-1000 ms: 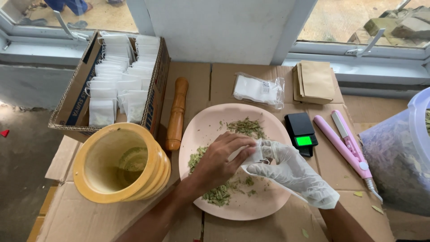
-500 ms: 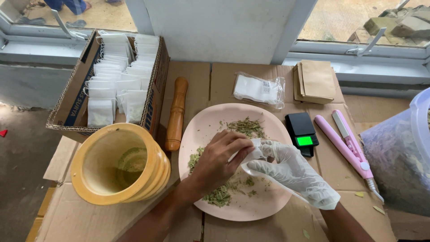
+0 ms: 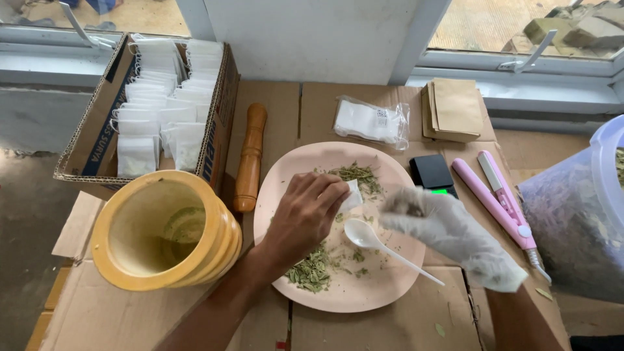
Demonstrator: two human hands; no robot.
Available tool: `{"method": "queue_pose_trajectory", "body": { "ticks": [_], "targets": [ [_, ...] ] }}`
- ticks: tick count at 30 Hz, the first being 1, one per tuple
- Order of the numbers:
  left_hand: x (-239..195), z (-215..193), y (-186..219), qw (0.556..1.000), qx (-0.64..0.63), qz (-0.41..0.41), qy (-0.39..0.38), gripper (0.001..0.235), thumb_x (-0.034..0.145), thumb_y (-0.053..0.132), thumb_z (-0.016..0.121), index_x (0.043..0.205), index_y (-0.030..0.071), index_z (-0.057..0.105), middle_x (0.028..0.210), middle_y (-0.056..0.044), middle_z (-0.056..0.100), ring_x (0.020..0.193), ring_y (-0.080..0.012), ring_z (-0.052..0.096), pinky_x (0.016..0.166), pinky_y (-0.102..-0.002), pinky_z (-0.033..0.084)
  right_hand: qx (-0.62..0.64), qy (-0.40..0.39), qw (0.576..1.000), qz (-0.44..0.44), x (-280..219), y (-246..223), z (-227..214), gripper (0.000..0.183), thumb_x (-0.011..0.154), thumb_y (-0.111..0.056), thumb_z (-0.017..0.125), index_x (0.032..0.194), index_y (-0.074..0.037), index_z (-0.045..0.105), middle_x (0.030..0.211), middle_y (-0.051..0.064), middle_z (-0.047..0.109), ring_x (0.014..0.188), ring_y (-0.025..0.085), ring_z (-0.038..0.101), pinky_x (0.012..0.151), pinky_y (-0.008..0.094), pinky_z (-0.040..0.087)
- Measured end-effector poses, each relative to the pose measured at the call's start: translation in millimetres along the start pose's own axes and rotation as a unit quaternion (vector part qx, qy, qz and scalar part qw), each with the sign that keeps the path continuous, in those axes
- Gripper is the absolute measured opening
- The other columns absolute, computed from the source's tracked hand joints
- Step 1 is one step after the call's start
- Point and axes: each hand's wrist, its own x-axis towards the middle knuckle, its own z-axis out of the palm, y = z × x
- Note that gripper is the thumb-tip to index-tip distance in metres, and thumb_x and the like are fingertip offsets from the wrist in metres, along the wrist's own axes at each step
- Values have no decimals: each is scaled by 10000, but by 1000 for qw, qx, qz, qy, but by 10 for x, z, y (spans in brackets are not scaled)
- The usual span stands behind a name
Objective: The person fills a white tea bag with dried green leaves using a white plastic spoon. They scoop the leaves from a pink plate and carefully pack them into the bag. After filling, the person places the tea bag onto a digital scale to weigh it.
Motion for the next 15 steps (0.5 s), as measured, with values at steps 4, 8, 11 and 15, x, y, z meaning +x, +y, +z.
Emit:
{"method": "queue_pose_trajectory", "body": {
  "ticks": [4,8,11,15],
  "targets": [
    [4,-1,-116,1000,16,11,21,92,1104,141,686,1159,130,758,1027,-48,717,1009,-228,722,907,-382,526,-195,-22,980,38,-171,-72,-13,396,727,-499,977,1082,-349,889,984,-68,878,1045,167,824,1009,367,644],
    [45,-66,-114,997,9,-8,78,56,1084,153,729,1126,163,764,1023,-18,681,975,-227,721,891,-358,537,-215,-67,974,4,-87,0,112,352,815,-449,892,1146,-332,870,1079,-10,884,1168,246,806,1081,416,628],
    [-5,-97,-86,995,16,-14,93,43,1087,157,727,1112,163,761,1018,-25,674,971,-236,722,888,-358,540,-183,-62,981,13,-38,-79,93,358,812,-471,905,1145,-344,864,1080,-35,893,1179,228,812,1082,402,628],
    [-115,-145,-82,993,-14,-26,115,47,1104,114,693,1112,120,739,1027,-50,669,1011,-254,742,903,-360,547,-126,-71,989,17,137,-56,138,371,809,-488,931,1136,-324,871,1042,-41,918,1147,202,829,1078,383,632]
  ]
}}
